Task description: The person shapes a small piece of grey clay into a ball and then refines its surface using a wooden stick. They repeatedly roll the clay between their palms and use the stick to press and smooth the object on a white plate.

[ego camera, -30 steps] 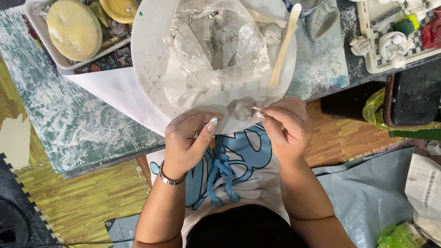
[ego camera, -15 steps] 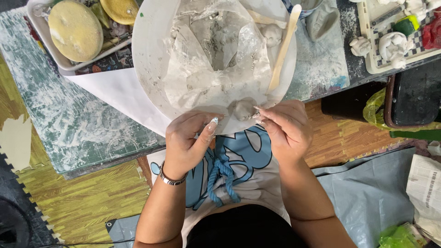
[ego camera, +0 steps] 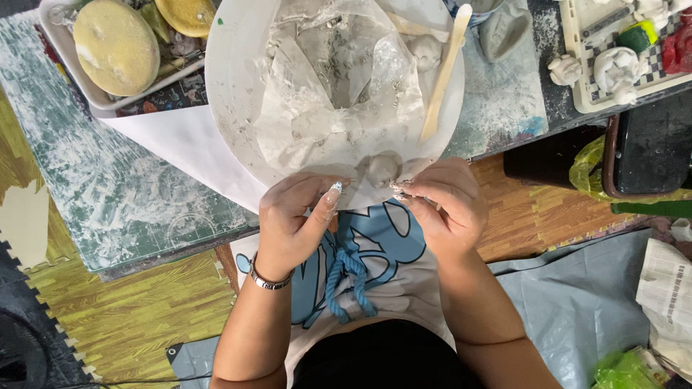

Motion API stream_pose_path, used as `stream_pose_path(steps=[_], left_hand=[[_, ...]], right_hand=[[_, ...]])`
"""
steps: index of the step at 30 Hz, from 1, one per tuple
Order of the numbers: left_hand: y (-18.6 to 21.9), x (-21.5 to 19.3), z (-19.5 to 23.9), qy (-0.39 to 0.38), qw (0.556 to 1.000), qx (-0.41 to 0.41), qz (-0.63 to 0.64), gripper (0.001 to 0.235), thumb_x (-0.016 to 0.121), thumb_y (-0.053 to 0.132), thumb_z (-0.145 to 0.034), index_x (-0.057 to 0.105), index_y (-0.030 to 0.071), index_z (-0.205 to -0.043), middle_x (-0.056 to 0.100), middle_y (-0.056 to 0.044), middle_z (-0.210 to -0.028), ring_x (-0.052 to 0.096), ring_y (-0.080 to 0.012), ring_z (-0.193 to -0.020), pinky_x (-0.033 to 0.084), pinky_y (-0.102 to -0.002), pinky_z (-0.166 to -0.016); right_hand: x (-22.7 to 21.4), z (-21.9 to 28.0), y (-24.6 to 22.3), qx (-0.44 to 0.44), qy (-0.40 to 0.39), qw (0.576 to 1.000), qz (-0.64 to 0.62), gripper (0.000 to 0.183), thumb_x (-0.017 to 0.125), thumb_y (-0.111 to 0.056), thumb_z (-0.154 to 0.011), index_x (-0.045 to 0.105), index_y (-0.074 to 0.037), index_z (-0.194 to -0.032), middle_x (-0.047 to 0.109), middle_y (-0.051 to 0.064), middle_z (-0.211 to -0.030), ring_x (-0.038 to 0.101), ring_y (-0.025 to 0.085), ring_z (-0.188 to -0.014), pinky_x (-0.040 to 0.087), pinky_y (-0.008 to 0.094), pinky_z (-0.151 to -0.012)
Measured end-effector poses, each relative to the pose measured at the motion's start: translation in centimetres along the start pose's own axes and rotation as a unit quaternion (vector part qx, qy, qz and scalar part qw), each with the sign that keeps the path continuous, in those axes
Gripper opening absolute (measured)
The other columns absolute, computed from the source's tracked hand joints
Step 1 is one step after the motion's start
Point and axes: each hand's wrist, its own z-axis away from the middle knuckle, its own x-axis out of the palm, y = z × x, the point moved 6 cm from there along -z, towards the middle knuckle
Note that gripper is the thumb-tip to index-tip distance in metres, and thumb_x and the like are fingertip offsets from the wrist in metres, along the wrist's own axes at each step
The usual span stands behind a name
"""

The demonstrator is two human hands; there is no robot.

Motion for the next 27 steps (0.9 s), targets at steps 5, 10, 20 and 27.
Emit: stream_pose_path(steps=[5, 10, 20, 27], left_hand=[[-0.08, 0.01, 0.04, 0.0, 1.0, -0.005, 0.0, 0.026, 0.065, 0.022, -0.103, 0.076, -0.001, -0.108, 0.063, -0.003, -0.062, 0.064, -0.0152, -0.065, 0.051, -0.029, -0.066], [-0.28, 0.08, 0.11, 0.003, 1.0, -0.012, 0.004, 0.023, 0.067, 0.019, -0.101, 0.076, -0.001, -0.108, 0.066, -0.005, -0.067, 0.065, -0.014, -0.063, 0.051, -0.028, -0.063], [-0.48, 0.16, 0.16, -0.002, 0.999, -0.03, 0.018, 0.02, 0.068, 0.017, -0.1, 0.076, 0.0, -0.107, 0.068, -0.007, -0.073, 0.065, -0.0119, -0.058, 0.05, -0.027, -0.058], [-0.22, 0.07, 0.14, 0.004, 1.0, 0.004, 0.002, 0.02, 0.068, 0.016, -0.101, 0.076, -0.001, -0.108, 0.067, -0.006, -0.071, 0.066, -0.0144, -0.064, 0.051, -0.028, -0.063]], right_hand=[[-0.07, -0.23, -0.2, -0.011, -0.005, 1.0, 0.001, 0.016, 0.076, -0.001, -0.084, 0.068, -0.002, -0.097, 0.07, 0.009, -0.092, 0.064, 0.026, -0.089, 0.049, 0.035, -0.08], [-0.19, -0.21, -0.45, -0.018, -0.004, 0.999, 0.031, 0.017, 0.07, 0.003, -0.081, 0.069, -0.001, -0.097, 0.069, 0.01, -0.093, 0.063, 0.026, -0.089, 0.049, 0.039, -0.085], [0.05, -0.1, -0.24, 0.004, -0.021, 0.999, 0.042, 0.023, 0.078, -0.005, -0.087, 0.071, 0.001, -0.108, 0.071, 0.011, -0.101, 0.064, 0.027, -0.094, 0.05, 0.037, -0.087], [0.0, -0.05, -0.18, 0.011, 0.004, 1.0, 0.025, 0.017, 0.077, -0.01, -0.088, 0.073, -0.002, -0.102, 0.069, 0.008, -0.097, 0.063, 0.025, -0.093, 0.049, 0.034, -0.083]])
